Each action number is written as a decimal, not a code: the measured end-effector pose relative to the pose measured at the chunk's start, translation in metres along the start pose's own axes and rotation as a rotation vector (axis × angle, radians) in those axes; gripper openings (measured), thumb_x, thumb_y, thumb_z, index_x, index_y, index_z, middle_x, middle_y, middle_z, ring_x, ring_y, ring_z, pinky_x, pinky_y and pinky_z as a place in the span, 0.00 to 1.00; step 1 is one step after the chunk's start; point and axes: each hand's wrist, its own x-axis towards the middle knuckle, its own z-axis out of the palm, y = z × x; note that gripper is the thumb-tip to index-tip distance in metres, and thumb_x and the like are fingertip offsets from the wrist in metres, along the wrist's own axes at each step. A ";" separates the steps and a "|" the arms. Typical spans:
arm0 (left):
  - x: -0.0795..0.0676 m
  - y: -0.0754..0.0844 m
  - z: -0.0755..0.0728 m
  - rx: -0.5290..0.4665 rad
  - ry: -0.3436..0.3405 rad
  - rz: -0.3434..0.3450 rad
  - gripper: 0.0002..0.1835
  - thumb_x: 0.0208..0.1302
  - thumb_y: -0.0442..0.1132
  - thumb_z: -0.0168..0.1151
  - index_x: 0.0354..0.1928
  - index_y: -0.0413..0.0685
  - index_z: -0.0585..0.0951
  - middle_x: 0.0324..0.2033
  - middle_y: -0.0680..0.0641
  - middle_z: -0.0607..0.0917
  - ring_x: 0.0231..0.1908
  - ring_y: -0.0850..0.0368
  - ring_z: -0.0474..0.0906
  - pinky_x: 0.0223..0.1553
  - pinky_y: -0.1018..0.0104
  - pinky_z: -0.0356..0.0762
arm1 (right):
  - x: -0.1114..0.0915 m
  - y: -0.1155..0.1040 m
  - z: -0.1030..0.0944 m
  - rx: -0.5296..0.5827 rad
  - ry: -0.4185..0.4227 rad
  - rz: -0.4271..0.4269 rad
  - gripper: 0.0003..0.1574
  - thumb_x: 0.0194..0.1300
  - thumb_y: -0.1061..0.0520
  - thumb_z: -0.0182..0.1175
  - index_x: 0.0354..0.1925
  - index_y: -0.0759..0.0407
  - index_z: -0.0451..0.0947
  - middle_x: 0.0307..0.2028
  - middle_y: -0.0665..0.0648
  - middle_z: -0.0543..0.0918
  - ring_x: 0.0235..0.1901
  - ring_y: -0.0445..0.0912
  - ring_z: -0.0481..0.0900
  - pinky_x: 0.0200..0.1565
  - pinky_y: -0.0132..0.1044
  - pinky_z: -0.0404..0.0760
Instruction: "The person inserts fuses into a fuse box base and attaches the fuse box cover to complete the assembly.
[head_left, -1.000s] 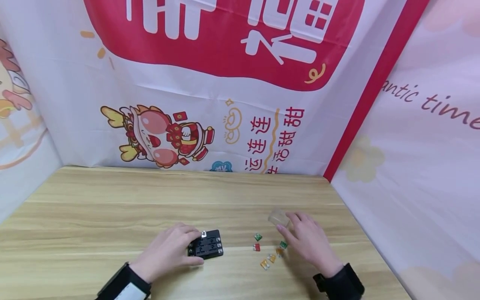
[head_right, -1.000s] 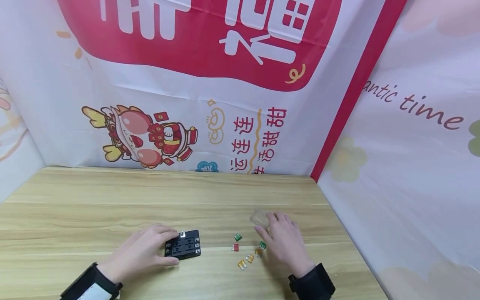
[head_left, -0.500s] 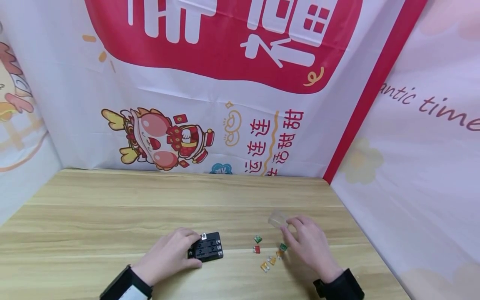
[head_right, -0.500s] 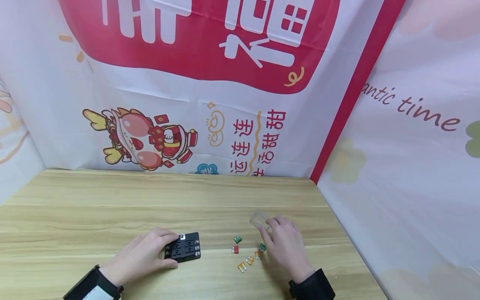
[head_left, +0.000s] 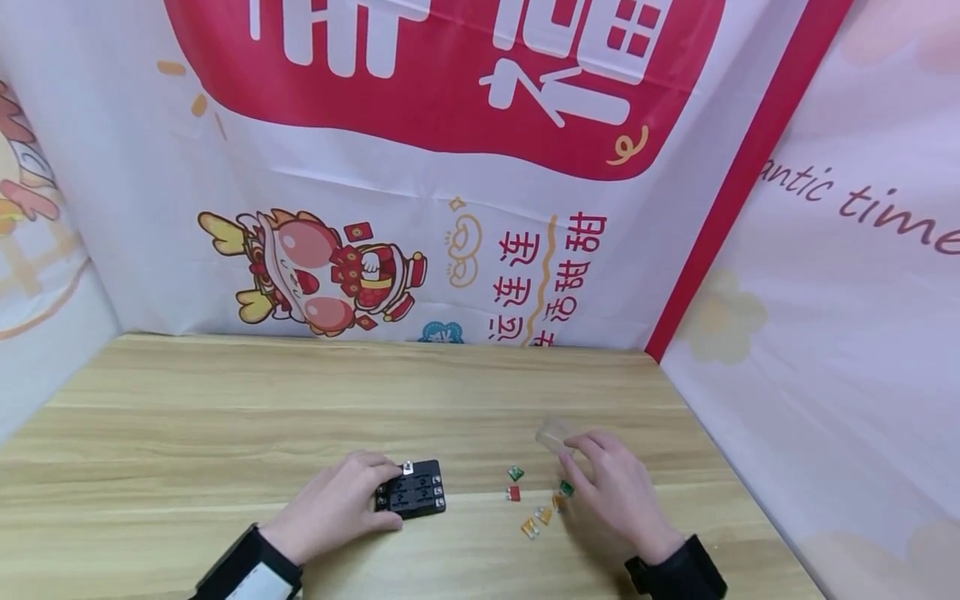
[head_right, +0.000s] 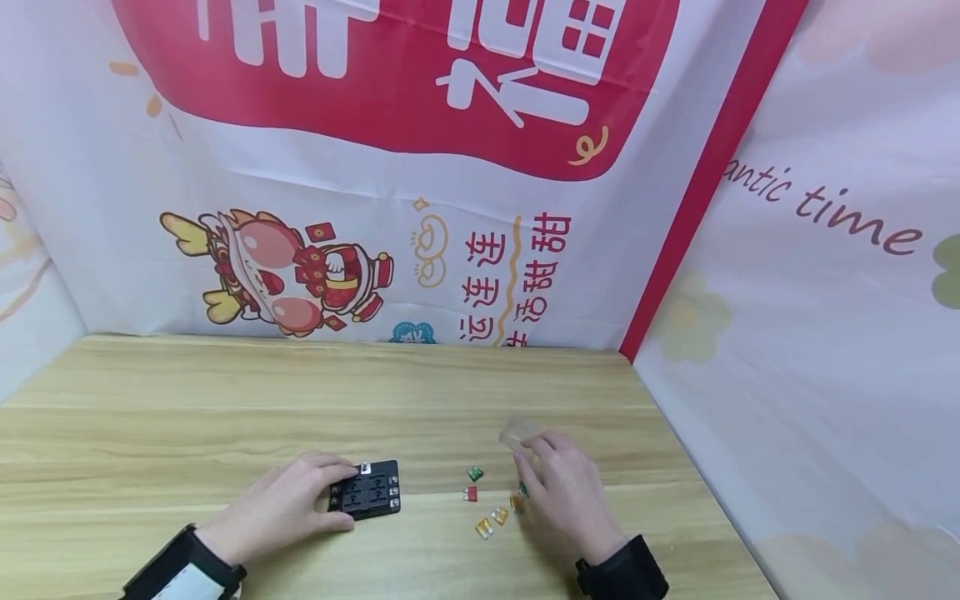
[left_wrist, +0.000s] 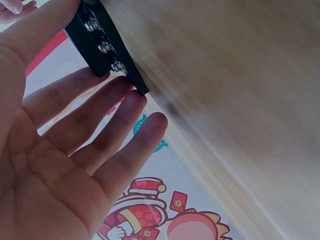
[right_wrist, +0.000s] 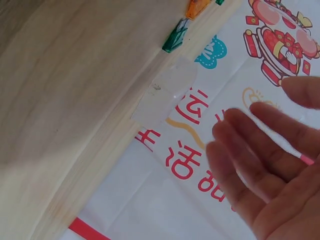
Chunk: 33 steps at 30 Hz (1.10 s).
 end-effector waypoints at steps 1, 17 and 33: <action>0.000 0.000 -0.001 0.000 -0.004 -0.002 0.31 0.46 0.58 0.71 0.48 0.45 0.82 0.45 0.47 0.81 0.47 0.51 0.76 0.46 0.54 0.72 | 0.000 -0.001 0.000 0.015 0.001 -0.008 0.11 0.60 0.52 0.65 0.40 0.56 0.82 0.39 0.53 0.81 0.41 0.47 0.79 0.39 0.41 0.76; -0.001 -0.001 -0.002 -0.026 -0.035 0.001 0.30 0.48 0.58 0.70 0.49 0.44 0.82 0.46 0.47 0.80 0.48 0.51 0.76 0.46 0.55 0.71 | -0.009 -0.024 0.000 0.366 -0.120 -0.194 0.06 0.58 0.58 0.66 0.37 0.51 0.82 0.35 0.43 0.78 0.30 0.33 0.74 0.27 0.28 0.73; -0.002 0.001 -0.006 -0.012 -0.079 -0.025 0.32 0.49 0.56 0.70 0.51 0.41 0.81 0.49 0.46 0.80 0.52 0.50 0.74 0.50 0.55 0.69 | -0.015 -0.026 0.006 0.409 -0.199 -0.250 0.08 0.53 0.56 0.70 0.34 0.51 0.82 0.34 0.43 0.78 0.29 0.33 0.74 0.29 0.27 0.73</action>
